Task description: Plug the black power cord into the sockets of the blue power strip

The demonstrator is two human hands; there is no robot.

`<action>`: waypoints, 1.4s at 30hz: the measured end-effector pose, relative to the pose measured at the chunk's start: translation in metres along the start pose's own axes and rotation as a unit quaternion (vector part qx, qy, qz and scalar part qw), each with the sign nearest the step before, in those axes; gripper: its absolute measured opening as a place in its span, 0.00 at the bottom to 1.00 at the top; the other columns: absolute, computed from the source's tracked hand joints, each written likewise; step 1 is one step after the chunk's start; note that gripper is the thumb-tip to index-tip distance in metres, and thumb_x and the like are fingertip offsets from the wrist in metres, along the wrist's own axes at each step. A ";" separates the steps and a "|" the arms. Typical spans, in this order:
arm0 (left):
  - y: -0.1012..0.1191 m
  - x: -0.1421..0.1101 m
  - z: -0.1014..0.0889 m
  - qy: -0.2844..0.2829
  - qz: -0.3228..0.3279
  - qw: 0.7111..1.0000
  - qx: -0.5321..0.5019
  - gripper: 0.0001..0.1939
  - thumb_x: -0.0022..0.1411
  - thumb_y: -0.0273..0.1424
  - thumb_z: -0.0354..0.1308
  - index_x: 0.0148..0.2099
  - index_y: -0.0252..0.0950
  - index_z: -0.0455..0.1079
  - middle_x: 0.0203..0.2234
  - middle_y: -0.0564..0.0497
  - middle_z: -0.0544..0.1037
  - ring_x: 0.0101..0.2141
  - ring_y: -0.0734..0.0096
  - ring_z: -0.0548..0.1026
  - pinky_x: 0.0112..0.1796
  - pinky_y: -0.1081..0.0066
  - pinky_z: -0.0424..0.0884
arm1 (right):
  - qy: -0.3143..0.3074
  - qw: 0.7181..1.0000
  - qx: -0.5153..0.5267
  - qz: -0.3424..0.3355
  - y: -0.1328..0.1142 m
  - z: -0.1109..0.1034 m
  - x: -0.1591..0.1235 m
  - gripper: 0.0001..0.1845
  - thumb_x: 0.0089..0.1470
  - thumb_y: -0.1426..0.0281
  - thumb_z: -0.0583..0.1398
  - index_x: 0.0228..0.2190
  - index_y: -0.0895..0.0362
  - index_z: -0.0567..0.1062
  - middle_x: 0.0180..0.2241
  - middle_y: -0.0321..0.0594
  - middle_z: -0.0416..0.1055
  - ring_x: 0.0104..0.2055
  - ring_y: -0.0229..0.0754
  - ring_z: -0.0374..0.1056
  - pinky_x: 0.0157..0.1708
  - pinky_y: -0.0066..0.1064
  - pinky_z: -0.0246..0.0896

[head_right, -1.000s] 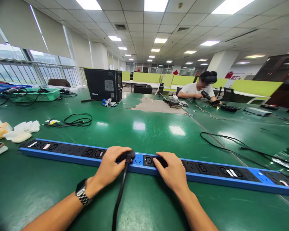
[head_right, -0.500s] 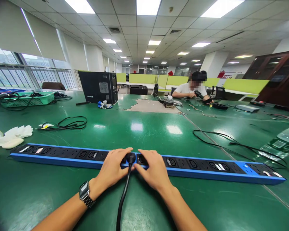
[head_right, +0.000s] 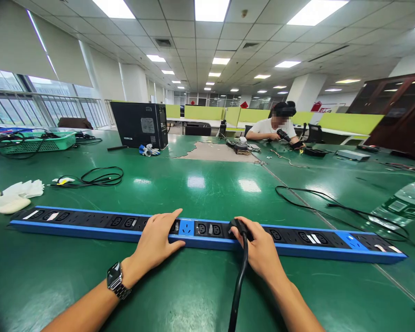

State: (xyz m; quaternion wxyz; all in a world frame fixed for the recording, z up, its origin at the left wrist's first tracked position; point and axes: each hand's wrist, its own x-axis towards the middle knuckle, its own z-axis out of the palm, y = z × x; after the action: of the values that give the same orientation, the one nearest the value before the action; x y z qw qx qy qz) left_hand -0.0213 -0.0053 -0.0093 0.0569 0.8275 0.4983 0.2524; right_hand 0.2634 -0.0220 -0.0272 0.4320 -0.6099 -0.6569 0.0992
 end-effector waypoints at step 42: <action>0.006 0.015 -0.011 -0.005 -0.005 0.995 -0.099 0.14 0.60 0.26 0.59 0.48 0.42 0.71 0.38 0.53 0.80 0.39 0.63 0.76 0.41 0.67 0.67 | -0.024 0.965 -0.247 -0.082 0.021 0.004 -0.019 0.35 0.50 0.48 0.58 0.56 0.48 0.65 0.56 0.45 0.68 0.58 0.56 0.62 0.55 0.54 0.52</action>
State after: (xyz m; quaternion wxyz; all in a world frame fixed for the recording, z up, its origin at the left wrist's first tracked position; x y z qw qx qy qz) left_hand -0.0158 0.0032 0.0074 0.1427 0.8167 0.4745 0.2959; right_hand 0.2733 -0.0322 -0.0524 0.2588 -0.6394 -0.7187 -0.0876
